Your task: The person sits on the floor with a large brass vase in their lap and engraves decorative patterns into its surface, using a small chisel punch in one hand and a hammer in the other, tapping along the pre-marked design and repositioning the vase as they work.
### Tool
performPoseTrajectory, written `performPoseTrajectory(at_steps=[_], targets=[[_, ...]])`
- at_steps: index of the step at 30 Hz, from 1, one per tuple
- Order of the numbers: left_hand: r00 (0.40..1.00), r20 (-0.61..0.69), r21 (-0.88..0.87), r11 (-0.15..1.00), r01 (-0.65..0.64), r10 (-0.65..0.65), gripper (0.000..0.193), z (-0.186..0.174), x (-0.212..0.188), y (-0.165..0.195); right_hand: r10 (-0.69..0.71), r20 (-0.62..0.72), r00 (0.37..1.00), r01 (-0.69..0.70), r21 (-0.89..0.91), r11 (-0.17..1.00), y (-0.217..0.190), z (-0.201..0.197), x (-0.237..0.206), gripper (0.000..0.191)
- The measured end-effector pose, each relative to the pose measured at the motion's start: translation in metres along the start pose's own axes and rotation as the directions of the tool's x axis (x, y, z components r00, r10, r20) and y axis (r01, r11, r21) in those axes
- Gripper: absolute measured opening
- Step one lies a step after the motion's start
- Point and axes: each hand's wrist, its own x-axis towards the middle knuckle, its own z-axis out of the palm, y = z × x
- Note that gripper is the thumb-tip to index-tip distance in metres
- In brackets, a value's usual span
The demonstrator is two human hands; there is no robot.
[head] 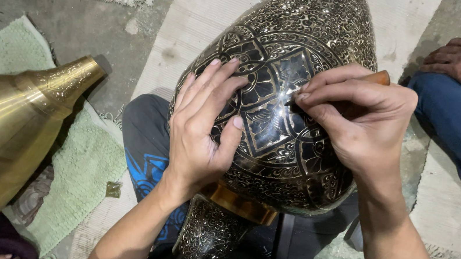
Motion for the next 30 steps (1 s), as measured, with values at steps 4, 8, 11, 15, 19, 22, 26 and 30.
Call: performPoseTrajectory(at_steps=[4, 8, 11, 15, 19, 22, 26, 30], targets=[[1.000, -0.002, 0.006, 1.000, -0.001, 0.001, 0.043, 0.0009, -0.0004, 0.0000, -0.011, -0.014, 1.000, 0.011, -0.008, 1.000, 0.0005, 0.0016, -0.0007, 0.016], [1.000, -0.001, 0.004, 1.000, 0.000, 0.000, 0.043, 0.0006, -0.0002, 0.0001, -0.014, 0.008, 1.000, 0.014, 0.008, 1.000, 0.0007, -0.0001, -0.0005, 0.015], [1.000, -0.005, 0.000, 1.000, -0.001, 0.001, 0.043, 0.0007, 0.0001, 0.0005, -0.007, 0.019, 1.000, 0.006, 0.035, 0.999, 0.0000, -0.0021, -0.0009, 0.014], [1.000, -0.006, 0.014, 1.000, 0.001, -0.001, 0.043, 0.0014, 0.0004, 0.0009, -0.010, -0.002, 1.000, 0.010, 0.019, 1.000, 0.0009, 0.0000, -0.0030, 0.014], [1.000, 0.000, 0.016, 1.000, 0.007, -0.007, 0.044, 0.0012, 0.0000, 0.0015, -0.036, -0.007, 0.999, 0.036, 0.001, 0.999, 0.0021, -0.0002, -0.0034, 0.014], [1.000, 0.000, 0.014, 1.000, 0.006, -0.006, 0.044, 0.0011, -0.0001, 0.0017, -0.039, 0.015, 0.999, 0.039, 0.002, 0.999, 0.0005, -0.0025, -0.0042, 0.013], [1.000, -0.006, 0.007, 1.000, 0.008, -0.007, 0.043, 0.0013, 0.0000, 0.0018, -0.029, 0.018, 0.999, 0.028, 0.027, 0.999, -0.0003, -0.0034, -0.0045, 0.012], [1.000, -0.001, 0.010, 1.000, 0.013, -0.013, 0.043, 0.0011, -0.0003, 0.0021, -0.020, -0.001, 1.000, 0.020, 0.019, 1.000, 0.0020, -0.0013, -0.0062, 0.012]])
